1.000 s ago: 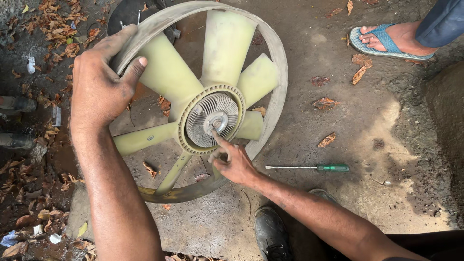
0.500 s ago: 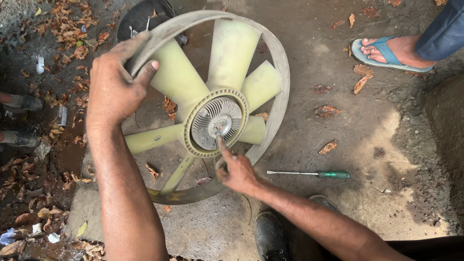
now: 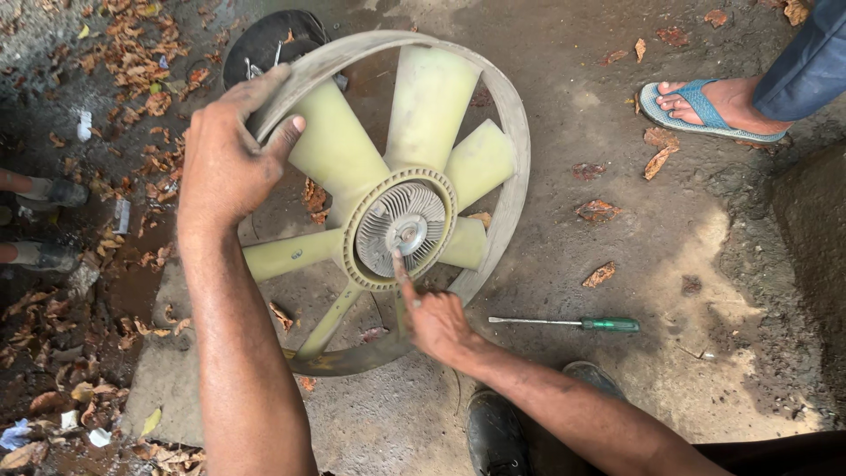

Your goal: The person uses a screwdriver to tighten the central hub of a large vehicle fan lying on the ground. They repeatedly rotate the fan and apply torque to the hub while several bystanders watch.

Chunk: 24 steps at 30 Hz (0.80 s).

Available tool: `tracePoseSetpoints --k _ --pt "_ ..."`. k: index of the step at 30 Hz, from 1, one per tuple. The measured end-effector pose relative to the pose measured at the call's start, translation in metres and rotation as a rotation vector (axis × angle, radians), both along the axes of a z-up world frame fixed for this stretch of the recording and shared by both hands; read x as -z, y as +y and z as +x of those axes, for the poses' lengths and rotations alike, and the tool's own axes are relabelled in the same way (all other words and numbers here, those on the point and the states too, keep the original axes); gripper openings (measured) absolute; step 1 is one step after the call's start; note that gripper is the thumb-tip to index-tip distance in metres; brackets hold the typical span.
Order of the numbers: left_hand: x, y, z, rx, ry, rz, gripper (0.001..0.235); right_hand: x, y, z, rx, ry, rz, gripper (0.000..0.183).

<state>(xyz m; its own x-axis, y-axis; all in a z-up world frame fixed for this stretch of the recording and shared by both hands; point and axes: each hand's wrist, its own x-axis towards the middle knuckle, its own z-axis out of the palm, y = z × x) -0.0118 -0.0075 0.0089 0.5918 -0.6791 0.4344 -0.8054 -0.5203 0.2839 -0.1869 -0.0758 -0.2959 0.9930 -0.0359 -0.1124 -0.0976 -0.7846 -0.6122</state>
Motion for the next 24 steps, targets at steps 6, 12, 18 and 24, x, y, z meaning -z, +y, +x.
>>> tracePoseSetpoints --k 6,12,18,24 --pt "0.000 0.000 -0.001 0.004 -0.014 0.008 0.048 0.026 -0.016 -0.007 0.157 -0.437 0.101 0.101" --pt "-0.003 -0.003 -0.005 -0.016 0.009 0.011 0.050 0.033 -0.019 0.002 0.065 -0.169 -0.052 0.105" --pt "-0.001 -0.004 -0.005 -0.033 0.027 0.012 0.050 0.041 -0.035 -0.003 0.137 -0.181 -0.069 0.102" --pt "-0.003 -0.005 -0.005 -0.031 0.009 0.015 0.050 0.029 -0.031 -0.005 0.113 -0.071 0.054 0.096"
